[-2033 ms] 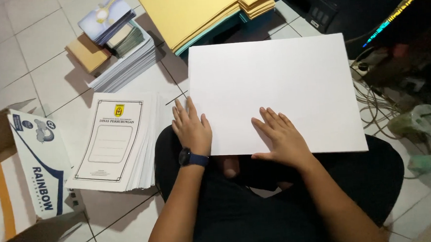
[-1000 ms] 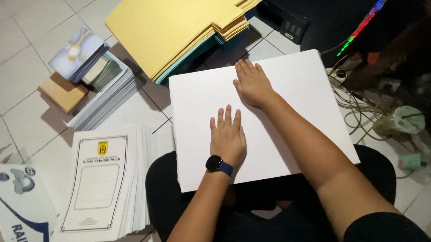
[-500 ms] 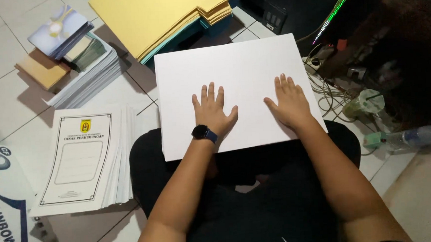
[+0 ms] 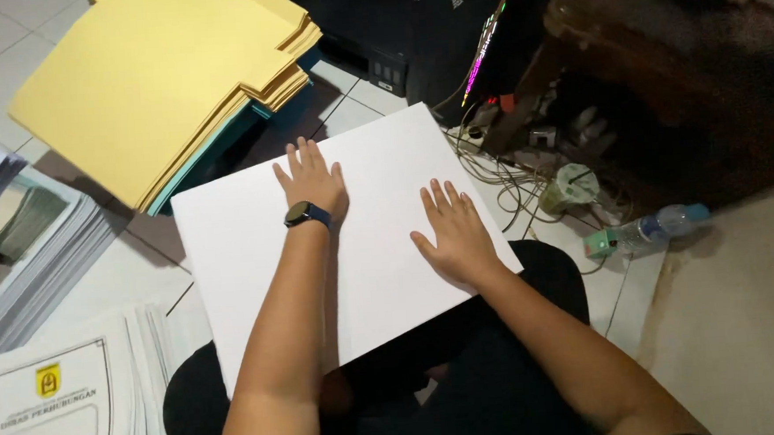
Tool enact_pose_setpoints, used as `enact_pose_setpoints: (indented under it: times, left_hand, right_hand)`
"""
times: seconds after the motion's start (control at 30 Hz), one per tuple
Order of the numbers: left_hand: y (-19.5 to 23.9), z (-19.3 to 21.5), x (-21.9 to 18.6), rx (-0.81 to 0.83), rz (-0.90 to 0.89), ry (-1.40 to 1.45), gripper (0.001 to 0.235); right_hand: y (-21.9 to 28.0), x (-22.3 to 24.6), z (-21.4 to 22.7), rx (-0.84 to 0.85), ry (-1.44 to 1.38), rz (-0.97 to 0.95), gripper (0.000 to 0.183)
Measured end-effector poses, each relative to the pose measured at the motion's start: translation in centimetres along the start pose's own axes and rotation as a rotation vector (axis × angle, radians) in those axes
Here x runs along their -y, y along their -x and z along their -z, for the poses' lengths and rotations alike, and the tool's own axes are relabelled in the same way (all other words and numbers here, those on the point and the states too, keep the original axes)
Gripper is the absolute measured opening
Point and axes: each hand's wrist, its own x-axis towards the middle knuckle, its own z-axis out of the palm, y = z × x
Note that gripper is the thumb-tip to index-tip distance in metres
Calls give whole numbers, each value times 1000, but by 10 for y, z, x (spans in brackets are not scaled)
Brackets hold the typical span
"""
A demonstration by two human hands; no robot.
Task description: The person sits on the floor and repeatedly places a printed document into a large white folder, then closes the folder and smooths it with both hands. This process is repeated multiple times with different documents.
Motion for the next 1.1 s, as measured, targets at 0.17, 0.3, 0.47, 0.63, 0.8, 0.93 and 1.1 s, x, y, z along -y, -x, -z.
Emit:
enact_pose_setpoints:
  times: [0.17,0.3,0.47,0.63,0.8,0.93,1.1]
  left_hand:
    - [-30,-1,12,-52,-17,4,69]
    - [-9,2,11,-36,-53,-30,69]
    - [56,17,0,58,-135,-54,64]
    - [153,10,-18,221,-244,-59,64]
    - [218,-10,-18,177,-333,7,67]
    - [219,-28,-16,83,-316,33,67]
    - [219,-48,-12,-38,-305,10,68]
  right_hand:
    - [-1,3,2,6,-34,-28,75]
    - [2,6,5,7,-8,-32,74]
    - [4,6,4,-4,-17,-25,74]
    - [12,6,3,-29,-5,-6,74]
    - [8,-1,-13,-100,9,25,72]
    - [9,5,-28,-103,13,57,70]
    - [7,30,-72,-62,130,376,67]
